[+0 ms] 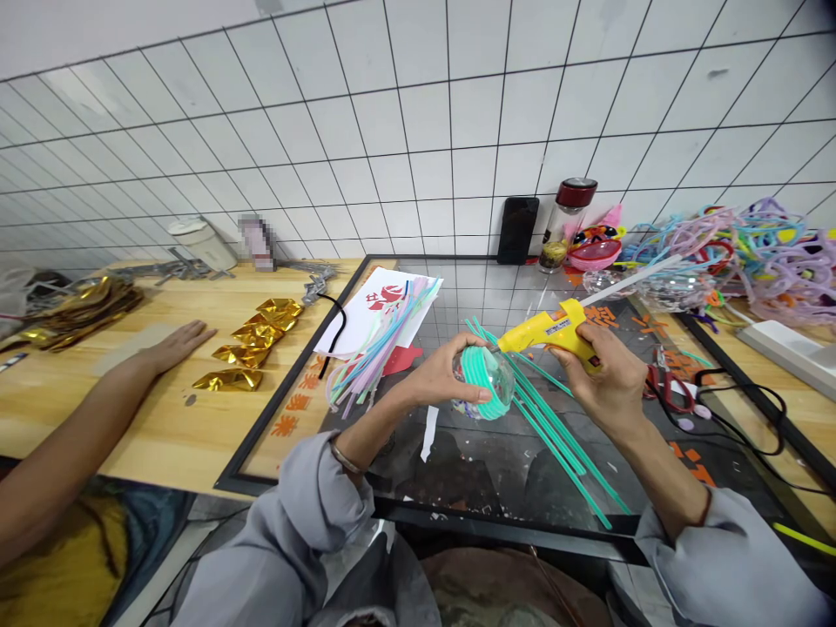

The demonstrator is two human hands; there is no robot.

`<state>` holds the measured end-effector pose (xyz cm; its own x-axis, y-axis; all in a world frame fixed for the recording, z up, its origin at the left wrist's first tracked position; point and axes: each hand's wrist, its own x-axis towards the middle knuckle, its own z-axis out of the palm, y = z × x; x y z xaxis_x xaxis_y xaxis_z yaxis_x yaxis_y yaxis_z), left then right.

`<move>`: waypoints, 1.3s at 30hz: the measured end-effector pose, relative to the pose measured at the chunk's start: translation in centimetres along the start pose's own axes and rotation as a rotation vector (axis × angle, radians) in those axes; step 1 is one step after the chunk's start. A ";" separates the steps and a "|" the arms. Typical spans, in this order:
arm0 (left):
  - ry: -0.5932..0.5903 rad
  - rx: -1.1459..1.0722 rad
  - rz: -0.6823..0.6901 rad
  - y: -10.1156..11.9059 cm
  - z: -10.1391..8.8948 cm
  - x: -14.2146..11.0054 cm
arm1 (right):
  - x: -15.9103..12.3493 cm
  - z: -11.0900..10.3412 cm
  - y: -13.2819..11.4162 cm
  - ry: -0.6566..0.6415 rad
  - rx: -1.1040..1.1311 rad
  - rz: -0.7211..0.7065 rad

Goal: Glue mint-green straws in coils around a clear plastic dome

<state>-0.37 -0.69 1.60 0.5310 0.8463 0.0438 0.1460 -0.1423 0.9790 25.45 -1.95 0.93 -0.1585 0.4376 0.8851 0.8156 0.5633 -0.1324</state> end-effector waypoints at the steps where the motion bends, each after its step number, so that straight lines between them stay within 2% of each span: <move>1: 0.001 0.003 0.000 0.0 0.0 0.0 | 0.0 0.0 0.0 0.000 0.005 -0.004; 10: 0.003 -0.002 -0.023 0.2 0.0 -0.1 | -0.3 0.2 0.1 -0.010 0.009 0.026; 21: 0.004 0.009 -0.010 0.3 0.0 -0.1 | 0.1 0.0 -0.1 0.031 0.002 -0.047; 27: 0.002 0.009 -0.006 0.3 0.1 -0.1 | 0.0 0.1 -0.1 -0.001 -0.012 -0.036; 39: 0.006 0.015 -0.005 0.4 0.1 -0.1 | -0.2 0.3 0.2 0.020 0.011 -0.019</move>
<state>-0.27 -0.88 1.94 0.5248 0.8503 0.0402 0.1613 -0.1457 0.9761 25.45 -1.75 0.57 -0.1627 0.4126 0.8963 0.8062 0.5793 -0.1203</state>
